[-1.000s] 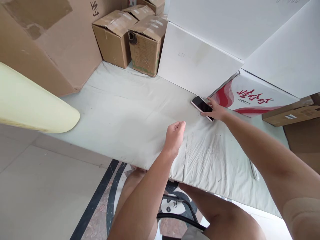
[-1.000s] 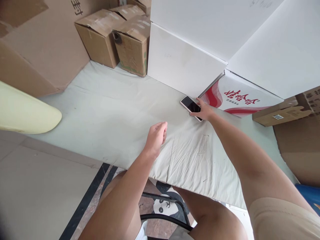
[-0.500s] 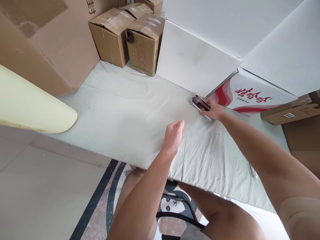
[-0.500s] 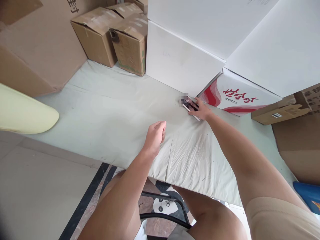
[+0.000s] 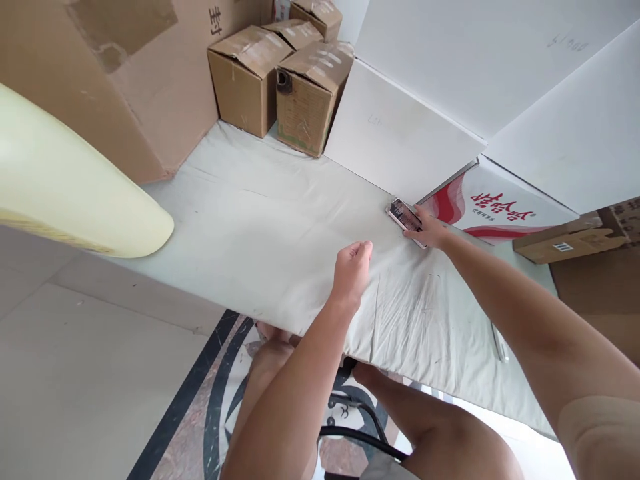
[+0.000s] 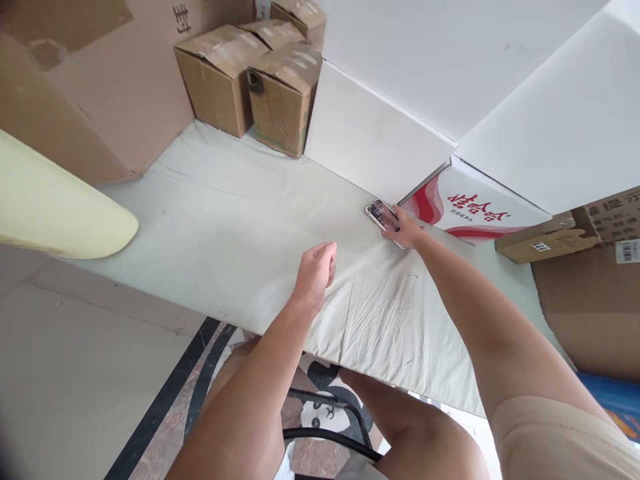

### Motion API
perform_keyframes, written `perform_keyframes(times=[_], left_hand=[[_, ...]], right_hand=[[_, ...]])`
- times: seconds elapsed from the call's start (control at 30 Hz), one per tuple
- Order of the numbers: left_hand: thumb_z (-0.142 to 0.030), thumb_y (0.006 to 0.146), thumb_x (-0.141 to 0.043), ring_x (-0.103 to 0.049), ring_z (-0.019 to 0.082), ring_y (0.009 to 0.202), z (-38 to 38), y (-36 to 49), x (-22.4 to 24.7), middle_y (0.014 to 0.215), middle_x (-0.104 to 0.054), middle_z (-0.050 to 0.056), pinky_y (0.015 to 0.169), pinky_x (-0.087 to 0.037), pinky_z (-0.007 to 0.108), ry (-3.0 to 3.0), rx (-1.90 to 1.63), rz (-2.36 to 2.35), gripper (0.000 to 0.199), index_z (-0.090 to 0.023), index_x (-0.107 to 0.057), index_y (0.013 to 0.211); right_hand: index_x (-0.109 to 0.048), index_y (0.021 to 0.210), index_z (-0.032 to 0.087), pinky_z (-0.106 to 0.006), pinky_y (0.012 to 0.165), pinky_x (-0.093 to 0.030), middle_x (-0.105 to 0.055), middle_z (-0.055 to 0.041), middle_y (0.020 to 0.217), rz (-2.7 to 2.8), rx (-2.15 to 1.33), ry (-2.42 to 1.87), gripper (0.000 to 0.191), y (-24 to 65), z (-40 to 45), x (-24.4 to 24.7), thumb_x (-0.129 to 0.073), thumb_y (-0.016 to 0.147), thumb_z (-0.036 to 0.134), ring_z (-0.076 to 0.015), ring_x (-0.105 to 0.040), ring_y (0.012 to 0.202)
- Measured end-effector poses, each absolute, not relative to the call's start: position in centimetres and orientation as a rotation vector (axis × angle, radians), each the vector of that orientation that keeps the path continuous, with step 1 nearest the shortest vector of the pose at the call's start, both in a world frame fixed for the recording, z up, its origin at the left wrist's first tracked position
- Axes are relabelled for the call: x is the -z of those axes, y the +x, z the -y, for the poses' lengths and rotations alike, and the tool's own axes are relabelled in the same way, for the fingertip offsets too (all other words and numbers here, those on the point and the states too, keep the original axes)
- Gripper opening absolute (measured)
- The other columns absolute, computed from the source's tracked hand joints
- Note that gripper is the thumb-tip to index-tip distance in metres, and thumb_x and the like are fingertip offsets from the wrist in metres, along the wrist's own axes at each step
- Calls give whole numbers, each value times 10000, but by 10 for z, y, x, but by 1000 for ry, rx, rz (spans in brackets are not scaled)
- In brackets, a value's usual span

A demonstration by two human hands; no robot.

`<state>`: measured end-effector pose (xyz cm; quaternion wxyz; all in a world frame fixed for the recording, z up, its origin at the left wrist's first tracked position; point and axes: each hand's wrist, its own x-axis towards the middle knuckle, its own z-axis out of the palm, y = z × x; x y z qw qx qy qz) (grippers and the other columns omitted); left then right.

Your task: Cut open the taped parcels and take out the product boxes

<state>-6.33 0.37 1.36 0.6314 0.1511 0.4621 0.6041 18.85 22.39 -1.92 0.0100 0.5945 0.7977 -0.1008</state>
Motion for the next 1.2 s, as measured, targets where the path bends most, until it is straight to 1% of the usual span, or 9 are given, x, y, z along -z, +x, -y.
perform_keyframes(times=[0.07,0.13,0.27,0.37,0.5,0.7,0.8,0.93,1.2], left_hand=[[-149,949,-534,-123,70,526,-1,-70,-15,584,-165,-73,480,-97,227,323,-1386,-1049,424,-207,-298,601],[-150,940,-529,-124,69,519,1,-77,-17,577,-159,-76,477,-101,226,307,-1390,-1041,421,-210,-293,597],[-153,927,-511,-117,64,505,6,-92,-19,575,-165,-78,468,-101,224,255,-1410,-1034,403,-212,-290,596],[-155,926,-504,-116,62,489,9,-100,-18,564,-162,-82,462,-86,227,224,-1410,-1026,396,-217,-297,594],[-147,908,-511,-118,61,489,11,-108,-17,562,-155,-84,470,-82,229,199,-1402,-1030,388,-219,-300,591],[-177,919,-513,-128,61,497,10,-117,-13,569,-188,-78,481,-91,239,172,-1399,-1050,385,-216,-302,598],[-196,915,-536,-126,61,504,10,-119,-12,571,-196,-78,486,-96,242,165,-1412,-1027,398,-217,-297,598],[-172,909,-512,-120,67,504,10,-119,-15,563,-179,-77,486,-94,249,164,-1404,-1025,393,-217,-285,592],[-165,948,-503,-130,78,512,8,-114,-13,577,-171,-75,511,-91,267,214,-1419,-1081,413,-223,-281,603]], right_hand=[[-410,1589,296,-826,1104,-388,-554,-205,1563,-2487,238,1876,967,169,-220,12,-711,736,638,-542,-486,1433],[-444,1563,295,-836,1141,-333,-510,-191,1607,-2528,173,1867,856,140,-218,7,-644,789,602,-537,-428,1479],[-468,1539,295,-726,1236,-311,-446,-126,1658,-2722,99,1702,703,57,-227,0,-546,881,528,-449,-384,1530],[-460,1539,276,-733,1210,-330,-425,-135,1655,-2947,17,1508,662,-17,-248,-9,-542,912,470,-454,-379,1519],[-401,1570,267,-816,1188,-251,-386,-136,1655,-3159,-49,1330,684,-100,-288,-32,-562,948,503,-490,-324,1532],[-442,1513,260,-782,1252,-187,-322,-130,1702,-3167,-64,1369,622,-152,-329,-55,-593,993,568,-457,-236,1551],[-483,1455,244,-768,1244,-236,-380,-111,1677,-3187,-79,1335,547,-160,-332,-57,-575,1009,548,-434,-257,1534],[-566,1339,211,-721,1242,-291,-514,-129,1573,-3174,-140,1339,442,-164,-329,-56,-534,1021,517,-408,-393,1462],[-614,1325,245,-774,1190,-323,-621,-91,1468,-3268,14,1248,539,-148,-318,-52,-461,993,640,-454,-518,1414]])
